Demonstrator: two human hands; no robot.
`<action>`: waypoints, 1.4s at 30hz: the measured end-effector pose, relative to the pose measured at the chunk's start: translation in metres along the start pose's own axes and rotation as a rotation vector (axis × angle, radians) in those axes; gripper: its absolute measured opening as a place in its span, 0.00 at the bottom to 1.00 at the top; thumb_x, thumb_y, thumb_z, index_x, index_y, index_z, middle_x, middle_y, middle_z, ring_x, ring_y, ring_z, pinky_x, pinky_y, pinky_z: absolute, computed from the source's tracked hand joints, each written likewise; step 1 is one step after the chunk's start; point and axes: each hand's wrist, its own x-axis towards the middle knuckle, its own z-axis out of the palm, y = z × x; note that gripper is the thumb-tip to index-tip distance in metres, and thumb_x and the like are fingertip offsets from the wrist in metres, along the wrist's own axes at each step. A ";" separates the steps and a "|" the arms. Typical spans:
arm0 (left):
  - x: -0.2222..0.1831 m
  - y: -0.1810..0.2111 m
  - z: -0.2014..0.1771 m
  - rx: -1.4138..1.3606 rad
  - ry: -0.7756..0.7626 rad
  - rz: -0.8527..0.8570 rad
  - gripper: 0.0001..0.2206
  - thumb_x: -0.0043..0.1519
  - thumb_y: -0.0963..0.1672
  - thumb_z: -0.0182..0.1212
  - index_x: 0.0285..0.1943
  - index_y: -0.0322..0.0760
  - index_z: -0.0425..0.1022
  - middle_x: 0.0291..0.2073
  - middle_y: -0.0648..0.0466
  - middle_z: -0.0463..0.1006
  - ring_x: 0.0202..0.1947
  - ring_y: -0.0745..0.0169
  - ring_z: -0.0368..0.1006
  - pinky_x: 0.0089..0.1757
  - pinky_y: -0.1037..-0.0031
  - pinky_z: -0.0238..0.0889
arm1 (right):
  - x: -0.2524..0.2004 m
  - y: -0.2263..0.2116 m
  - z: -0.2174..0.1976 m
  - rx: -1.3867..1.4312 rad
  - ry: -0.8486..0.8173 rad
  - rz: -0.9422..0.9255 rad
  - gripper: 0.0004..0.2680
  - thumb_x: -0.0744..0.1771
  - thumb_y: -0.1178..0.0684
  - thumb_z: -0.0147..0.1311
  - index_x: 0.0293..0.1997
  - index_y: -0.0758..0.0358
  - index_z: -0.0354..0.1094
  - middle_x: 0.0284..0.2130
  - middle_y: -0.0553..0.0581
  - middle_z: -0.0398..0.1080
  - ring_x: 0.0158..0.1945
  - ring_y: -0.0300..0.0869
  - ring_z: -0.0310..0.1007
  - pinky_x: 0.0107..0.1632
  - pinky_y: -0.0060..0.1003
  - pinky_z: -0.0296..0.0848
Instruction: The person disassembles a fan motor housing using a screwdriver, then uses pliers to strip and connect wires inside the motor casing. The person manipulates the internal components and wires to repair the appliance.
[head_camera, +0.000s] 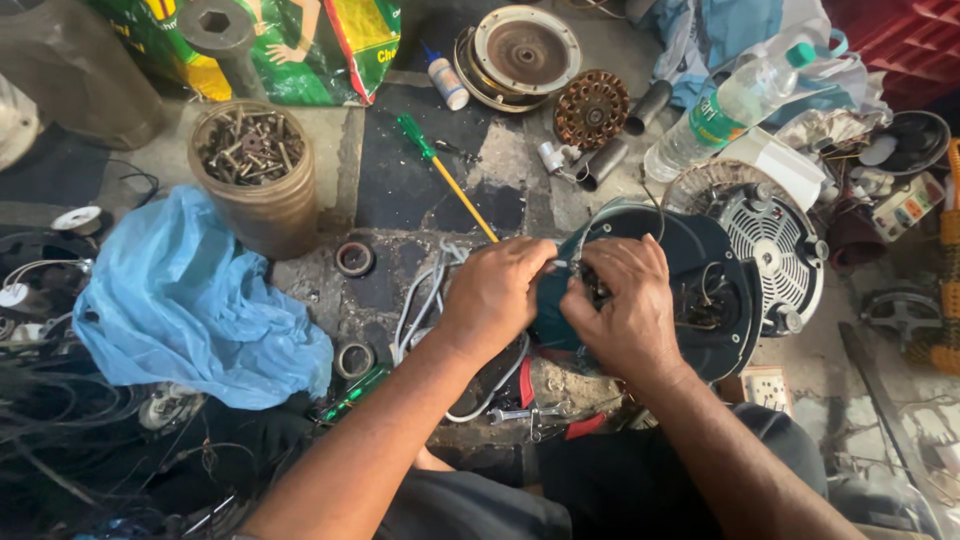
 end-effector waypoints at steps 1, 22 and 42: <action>0.000 0.001 0.000 -0.014 -0.010 -0.018 0.06 0.61 0.40 0.62 0.46 0.36 0.74 0.38 0.47 0.81 0.40 0.43 0.78 0.40 0.59 0.70 | -0.001 0.000 0.000 0.009 0.002 -0.004 0.12 0.61 0.54 0.60 0.46 0.69 0.75 0.47 0.64 0.76 0.58 0.55 0.71 0.70 0.60 0.56; -0.003 -0.012 -0.020 -0.265 -0.215 -0.336 0.08 0.63 0.44 0.62 0.48 0.38 0.76 0.33 0.45 0.83 0.35 0.46 0.83 0.37 0.62 0.71 | -0.002 -0.004 -0.002 0.003 -0.032 0.090 0.12 0.60 0.54 0.60 0.45 0.66 0.74 0.43 0.61 0.76 0.52 0.56 0.72 0.69 0.60 0.55; 0.029 -0.009 -0.021 0.102 -0.290 0.134 0.04 0.57 0.41 0.61 0.31 0.33 0.74 0.27 0.42 0.79 0.36 0.39 0.76 0.40 0.52 0.67 | 0.007 0.006 0.001 0.018 -0.073 0.032 0.12 0.59 0.55 0.59 0.43 0.69 0.74 0.43 0.62 0.76 0.52 0.55 0.72 0.69 0.62 0.55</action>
